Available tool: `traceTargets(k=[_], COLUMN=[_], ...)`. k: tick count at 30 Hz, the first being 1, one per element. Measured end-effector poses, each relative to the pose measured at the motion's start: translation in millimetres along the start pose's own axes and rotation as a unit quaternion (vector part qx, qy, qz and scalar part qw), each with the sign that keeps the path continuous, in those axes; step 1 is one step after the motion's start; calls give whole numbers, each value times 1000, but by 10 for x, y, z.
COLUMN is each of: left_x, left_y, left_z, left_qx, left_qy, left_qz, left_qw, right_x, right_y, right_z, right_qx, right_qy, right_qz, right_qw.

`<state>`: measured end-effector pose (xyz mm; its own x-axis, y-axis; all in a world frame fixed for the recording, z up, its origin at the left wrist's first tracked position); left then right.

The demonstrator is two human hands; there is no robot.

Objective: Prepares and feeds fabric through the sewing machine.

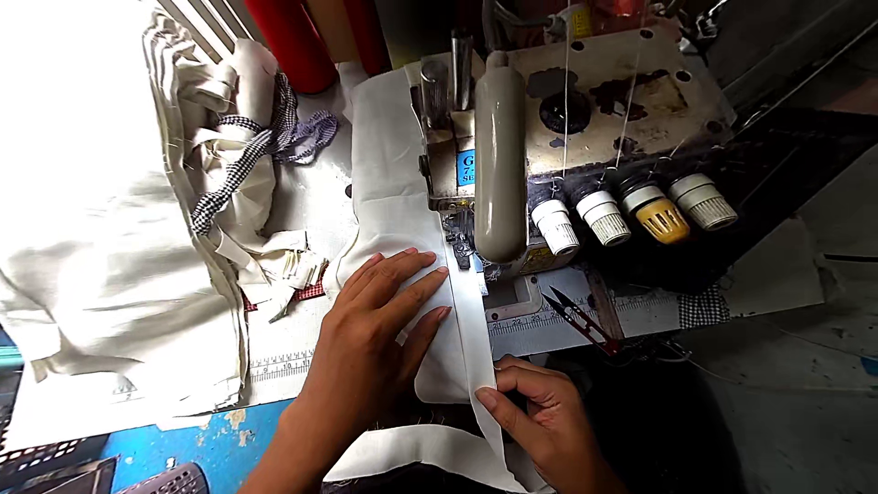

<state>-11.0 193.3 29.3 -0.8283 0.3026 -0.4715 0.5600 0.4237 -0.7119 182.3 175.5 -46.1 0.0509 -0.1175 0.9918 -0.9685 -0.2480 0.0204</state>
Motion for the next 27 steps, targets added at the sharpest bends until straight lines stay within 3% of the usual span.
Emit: traceTargets(k=[19,23,25,27], left_x=[394,265,91,-31], left_y=[-2,-175,-341,-312], left_z=[-596,-299,11,352], left_qx=[31,-33,-95,-105], left_qy=[31,17,-10,-63], left_qz=[-6,-16,19,84], left_qw=[999,999,995,989], right_x=[75,79,62,24], right_y=[167,121,17,-143], right_z=[-577,-361,-119,152], right_qx=[-47,-64,-66,-86], right_qy=[-35,-75,-110,-146], right_qz=[36,114,198,283], right_qw=[998,989,972,944])
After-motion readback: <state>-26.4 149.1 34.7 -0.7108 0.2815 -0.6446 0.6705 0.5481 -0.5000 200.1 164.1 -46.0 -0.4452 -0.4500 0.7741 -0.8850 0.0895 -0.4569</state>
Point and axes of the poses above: each hand's wrist, its own z-axis away from the middle knuckle, its own y-axis out of the palm, x = y × z, the point moved 8 cm from there along -z, towards the middle knuckle, and after that the axes turned 10 degrees about -x, right-handed, at the moved point
